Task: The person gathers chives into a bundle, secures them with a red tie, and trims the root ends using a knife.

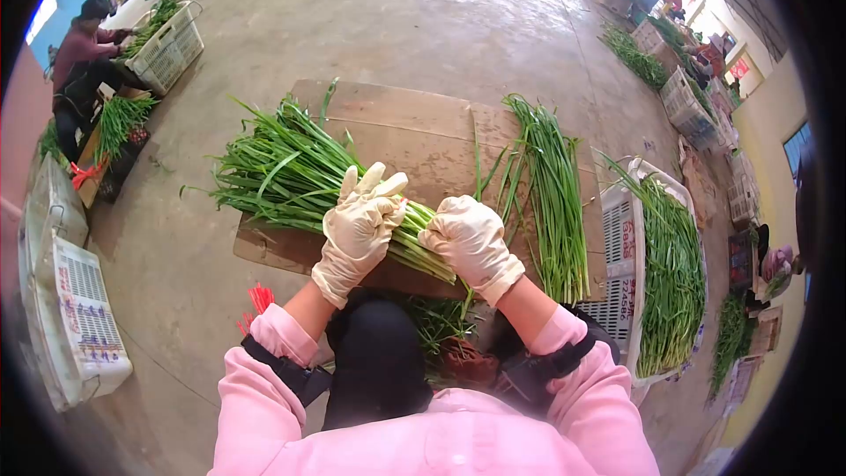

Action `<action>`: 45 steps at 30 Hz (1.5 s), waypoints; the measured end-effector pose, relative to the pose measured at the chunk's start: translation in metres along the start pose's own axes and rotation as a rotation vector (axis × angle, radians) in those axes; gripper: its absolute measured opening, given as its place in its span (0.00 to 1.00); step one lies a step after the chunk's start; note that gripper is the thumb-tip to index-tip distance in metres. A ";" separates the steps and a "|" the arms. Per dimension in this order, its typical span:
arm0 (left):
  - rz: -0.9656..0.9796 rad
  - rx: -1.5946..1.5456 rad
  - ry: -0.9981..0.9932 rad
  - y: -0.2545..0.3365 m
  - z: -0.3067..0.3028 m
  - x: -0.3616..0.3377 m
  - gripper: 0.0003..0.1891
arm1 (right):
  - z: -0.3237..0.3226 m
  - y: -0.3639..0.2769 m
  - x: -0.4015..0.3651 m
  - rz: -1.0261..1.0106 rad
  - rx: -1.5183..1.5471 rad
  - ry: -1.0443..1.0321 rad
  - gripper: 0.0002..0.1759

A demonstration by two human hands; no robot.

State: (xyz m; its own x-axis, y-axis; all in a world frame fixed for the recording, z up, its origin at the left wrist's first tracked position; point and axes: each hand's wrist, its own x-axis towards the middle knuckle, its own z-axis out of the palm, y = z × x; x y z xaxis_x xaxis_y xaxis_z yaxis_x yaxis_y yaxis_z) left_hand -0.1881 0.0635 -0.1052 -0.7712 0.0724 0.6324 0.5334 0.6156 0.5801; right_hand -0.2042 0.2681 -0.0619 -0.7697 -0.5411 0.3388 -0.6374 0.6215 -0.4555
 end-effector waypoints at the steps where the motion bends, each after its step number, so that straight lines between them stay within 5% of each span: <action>1: 0.005 0.000 -0.005 -0.001 0.000 0.000 0.03 | 0.001 -0.001 0.003 -0.007 -0.031 -0.009 0.09; 9: -0.123 -0.096 -0.086 -0.005 0.001 0.000 0.01 | -0.007 -0.012 0.012 0.025 -0.142 -0.088 0.18; 11: -0.161 -0.139 -0.100 -0.004 -0.001 0.002 0.00 | -0.016 -0.027 0.010 -0.043 -0.251 0.001 0.27; 13: -0.120 -0.111 -0.135 -0.004 -0.001 0.004 0.00 | 0.012 -0.023 -0.005 0.002 -0.411 -0.130 0.50; 15: 0.002 -0.012 -0.179 -0.007 0.000 0.009 0.01 | 0.029 -0.013 -0.009 0.142 -0.145 -0.289 0.53; 19: 0.086 -0.100 -0.199 -0.008 0.003 0.012 0.03 | 0.041 0.004 -0.023 0.025 -0.053 -0.058 0.49; 21: -0.093 -0.140 -0.294 -0.005 -0.002 0.021 0.04 | 0.012 0.006 -0.004 0.235 0.402 -0.172 0.30; 23: -0.230 -0.264 -0.313 -0.008 -0.008 0.026 0.04 | 0.007 0.029 -0.009 0.467 1.270 0.104 0.24; 26: -0.330 -0.537 -0.169 -0.003 -0.026 0.046 0.05 | 0.040 0.091 -0.043 0.225 0.934 0.053 0.22; 27: -0.346 -0.578 -0.120 0.006 -0.040 0.060 0.03 | 0.031 0.093 -0.063 0.304 0.651 -0.067 0.25; 29: -0.498 -0.752 0.072 0.023 -0.068 0.081 0.04 | 0.012 0.091 -0.074 -0.079 -0.009 -0.103 0.25; 31: -0.430 -0.964 0.138 0.008 -0.104 0.091 0.10 | -0.025 0.086 -0.073 -0.008 -0.061 -0.252 0.25; 34: -0.301 -0.992 0.276 -0.008 -0.154 0.096 0.17 | -0.044 0.122 -0.097 0.216 -0.418 -0.139 0.25; 37: -0.291 -0.868 0.458 -0.064 -0.196 0.078 0.24 | -0.072 0.122 -0.101 0.377 -0.358 -0.134 0.27; 39: -0.276 -0.809 0.504 -0.083 -0.220 0.063 0.25 | -0.055 0.142 -0.122 0.305 -0.386 0.059 0.29; 45: -0.303 -0.715 0.615 -0.092 -0.239 0.035 0.28 | -0.046 0.138 -0.118 0.201 -0.242 0.085 0.30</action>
State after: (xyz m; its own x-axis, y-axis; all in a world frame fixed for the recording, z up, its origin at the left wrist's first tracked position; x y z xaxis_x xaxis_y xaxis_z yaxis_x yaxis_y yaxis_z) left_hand -0.1812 -0.1782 -0.0144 -0.7032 -0.5542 0.4453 0.5837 -0.0924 0.8067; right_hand -0.2030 0.4437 -0.1264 -0.8747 -0.3509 0.3345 -0.4547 0.8331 -0.3151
